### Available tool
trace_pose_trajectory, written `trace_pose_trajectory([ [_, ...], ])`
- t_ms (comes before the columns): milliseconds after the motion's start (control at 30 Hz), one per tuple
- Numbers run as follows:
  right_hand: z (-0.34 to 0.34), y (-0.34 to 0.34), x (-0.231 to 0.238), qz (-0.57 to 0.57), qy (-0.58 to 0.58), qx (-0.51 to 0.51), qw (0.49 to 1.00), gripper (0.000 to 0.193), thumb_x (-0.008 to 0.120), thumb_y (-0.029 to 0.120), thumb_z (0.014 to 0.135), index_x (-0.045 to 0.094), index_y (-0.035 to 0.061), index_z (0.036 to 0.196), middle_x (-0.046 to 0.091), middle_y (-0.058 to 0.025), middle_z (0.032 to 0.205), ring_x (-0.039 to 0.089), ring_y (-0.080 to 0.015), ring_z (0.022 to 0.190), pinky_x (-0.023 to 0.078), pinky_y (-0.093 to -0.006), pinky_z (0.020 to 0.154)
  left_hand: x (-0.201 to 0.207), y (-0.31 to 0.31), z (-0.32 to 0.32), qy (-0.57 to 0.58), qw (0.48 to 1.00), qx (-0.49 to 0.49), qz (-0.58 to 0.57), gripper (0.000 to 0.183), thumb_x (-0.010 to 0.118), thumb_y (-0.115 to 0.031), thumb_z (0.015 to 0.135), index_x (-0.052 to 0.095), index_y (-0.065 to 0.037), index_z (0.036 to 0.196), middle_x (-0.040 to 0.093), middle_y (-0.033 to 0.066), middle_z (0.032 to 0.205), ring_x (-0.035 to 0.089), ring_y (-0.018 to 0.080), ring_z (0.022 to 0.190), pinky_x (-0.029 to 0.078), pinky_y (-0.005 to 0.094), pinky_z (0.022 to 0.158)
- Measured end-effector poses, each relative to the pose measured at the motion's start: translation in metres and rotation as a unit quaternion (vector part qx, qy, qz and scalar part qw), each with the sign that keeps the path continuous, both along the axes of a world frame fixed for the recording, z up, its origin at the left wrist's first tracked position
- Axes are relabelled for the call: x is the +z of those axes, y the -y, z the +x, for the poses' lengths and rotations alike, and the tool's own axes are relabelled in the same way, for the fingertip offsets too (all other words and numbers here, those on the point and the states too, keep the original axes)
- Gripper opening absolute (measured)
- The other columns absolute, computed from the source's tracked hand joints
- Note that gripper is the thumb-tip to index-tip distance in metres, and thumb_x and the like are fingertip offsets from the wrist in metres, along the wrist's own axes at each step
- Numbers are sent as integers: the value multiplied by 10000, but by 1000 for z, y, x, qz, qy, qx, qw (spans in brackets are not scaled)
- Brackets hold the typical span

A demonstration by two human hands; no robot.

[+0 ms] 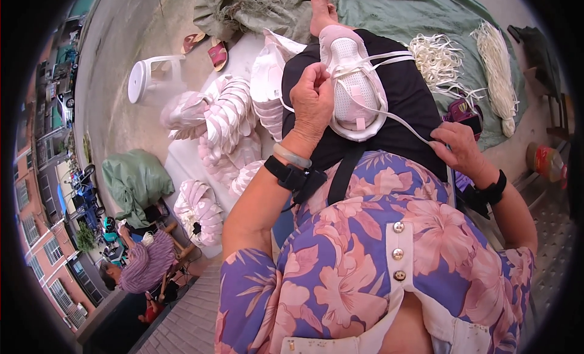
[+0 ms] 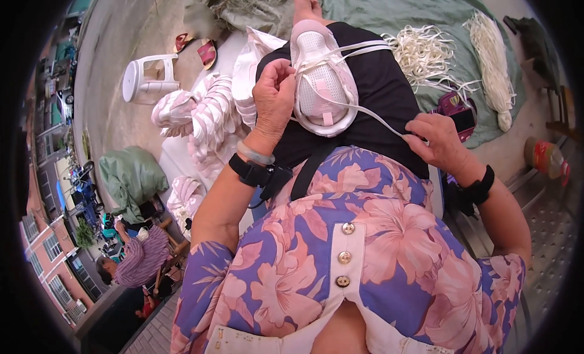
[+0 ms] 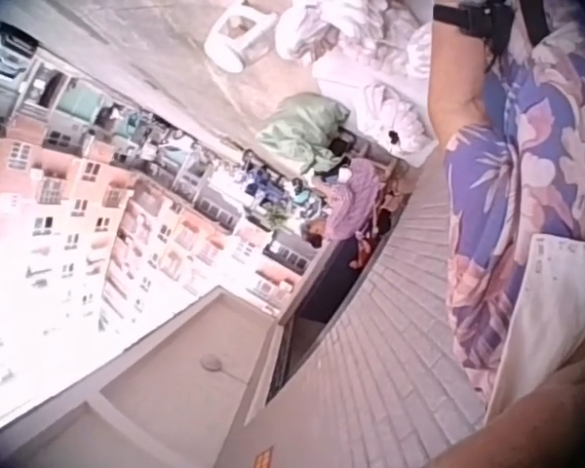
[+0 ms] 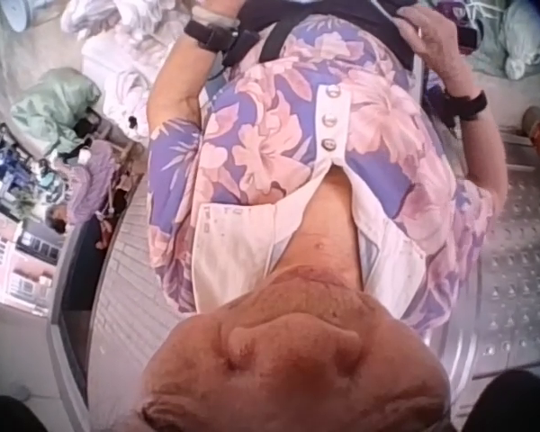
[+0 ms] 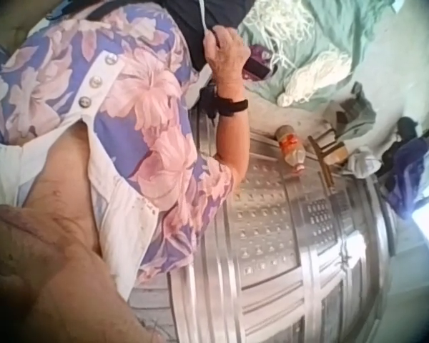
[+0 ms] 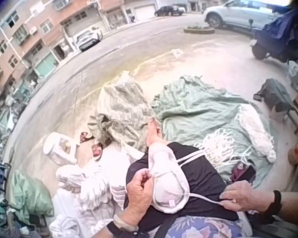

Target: The recorder is lacing a white and pink athletic shoe.

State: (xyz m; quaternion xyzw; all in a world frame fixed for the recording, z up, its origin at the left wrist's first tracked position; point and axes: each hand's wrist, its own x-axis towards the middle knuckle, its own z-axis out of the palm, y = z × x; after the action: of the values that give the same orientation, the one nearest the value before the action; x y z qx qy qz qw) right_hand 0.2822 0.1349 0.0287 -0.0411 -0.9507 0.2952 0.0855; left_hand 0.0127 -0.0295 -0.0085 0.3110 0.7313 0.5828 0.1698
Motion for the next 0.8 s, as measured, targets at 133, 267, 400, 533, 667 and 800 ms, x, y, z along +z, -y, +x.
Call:
trace_pose_trajectory([
  [133,-61,3,-9,-182,-48,-105,977,79,600,96,789,584,22,814,568,-118,705,571,-248,606,437,-306,549,7,-4,0,-147,982,-65,-102,202,574,-11,753,593,-2,954,600,57,869,561,118,719,464,235,662],
  [267,-103,19,-19,-244,-63,-121,960,124,604,119,798,581,29,879,568,-97,702,568,-225,602,446,-297,563,14,-8,2,-369,916,-105,-119,279,628,-72,705,605,-36,981,578,118,918,563,253,779,475,312,678],
  [400,-111,27,-22,-256,-11,-184,949,245,631,180,794,568,41,985,558,-80,688,556,-197,592,454,-298,568,19,-3,6,-412,890,-149,-131,325,635,-125,700,573,-43,1008,533,118,915,514,292,767,454,383,646],
  [533,-110,27,-19,-270,23,-199,942,304,647,213,785,558,51,1026,565,-71,710,556,-189,597,459,-298,563,22,8,6,-455,860,-185,-137,392,657,-182,704,561,-53,1061,523,107,927,508,274,742,440,368,613],
  [667,-117,27,-16,-152,31,-176,972,471,668,292,752,498,53,1121,587,-98,786,584,-237,686,473,-338,637,27,11,5,-453,849,-185,-197,399,668,-209,701,573,-59,1058,531,105,963,510,262,741,424,364,604],
  [800,-125,21,-16,-88,33,-142,985,579,669,315,724,438,48,1183,581,-142,958,590,-287,836,462,-383,748,29,7,7,-417,873,-175,-185,363,654,-210,737,584,-65,1063,550,121,1045,544,289,789,454,364,671],
])
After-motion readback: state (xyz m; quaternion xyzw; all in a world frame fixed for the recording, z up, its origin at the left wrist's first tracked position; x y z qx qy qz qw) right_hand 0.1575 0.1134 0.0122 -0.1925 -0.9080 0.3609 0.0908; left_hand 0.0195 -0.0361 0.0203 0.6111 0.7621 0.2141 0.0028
